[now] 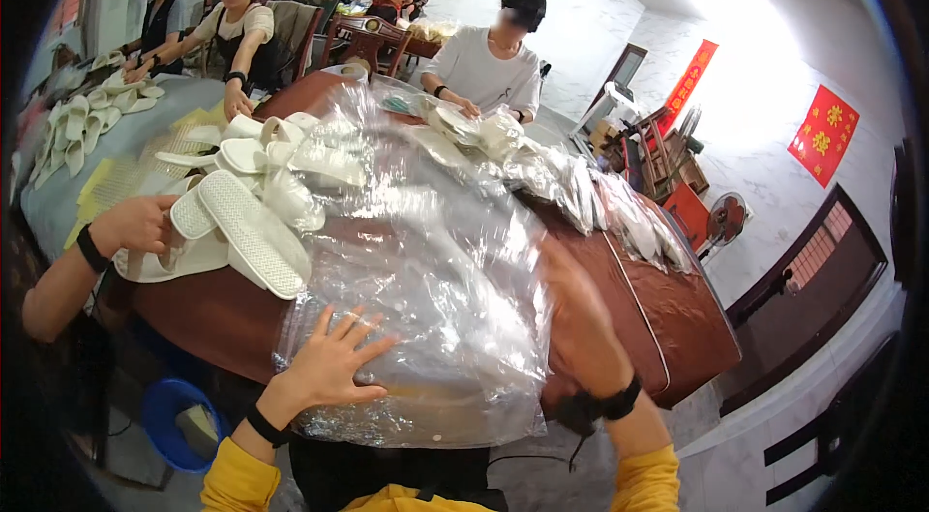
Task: Packing pairs of white slippers into clear plastic bags in a manufacturing facility.
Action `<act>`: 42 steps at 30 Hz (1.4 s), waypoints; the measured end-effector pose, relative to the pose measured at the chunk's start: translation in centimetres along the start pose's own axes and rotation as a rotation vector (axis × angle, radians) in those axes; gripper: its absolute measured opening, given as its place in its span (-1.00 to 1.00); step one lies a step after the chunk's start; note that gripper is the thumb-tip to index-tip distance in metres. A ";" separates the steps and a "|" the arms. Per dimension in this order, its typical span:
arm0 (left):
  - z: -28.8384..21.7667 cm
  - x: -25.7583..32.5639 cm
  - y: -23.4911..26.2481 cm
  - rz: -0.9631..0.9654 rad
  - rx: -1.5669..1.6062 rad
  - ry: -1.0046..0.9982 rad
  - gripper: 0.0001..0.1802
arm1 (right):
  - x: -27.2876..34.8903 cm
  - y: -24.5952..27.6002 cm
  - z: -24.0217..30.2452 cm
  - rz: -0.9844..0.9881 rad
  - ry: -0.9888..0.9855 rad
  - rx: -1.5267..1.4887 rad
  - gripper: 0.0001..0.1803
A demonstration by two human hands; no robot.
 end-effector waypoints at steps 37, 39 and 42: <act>-8.4 -4.4 4.4 0.192 0.198 -0.020 -0.49 | 6.4 4.1 -11.3 0.160 0.368 1.590 -0.20; -8.4 -5.4 3.6 -0.043 0.237 -0.090 -0.45 | 6.7 3.9 -10.0 0.125 0.462 1.488 -0.24; -6.9 -4.8 -1.1 0.042 -0.066 -0.126 -0.36 | 5.4 8.8 -8.8 -0.059 0.151 1.042 -0.30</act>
Point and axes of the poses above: each hand's wrist, its own x-axis away from the middle knuckle, its own y-axis out of the back of the hand, z = x × y, the point moved 10 cm from there along -x, towards the middle knuckle, and after that the axes turned 1 degree about -y, right-handed, at the moved point
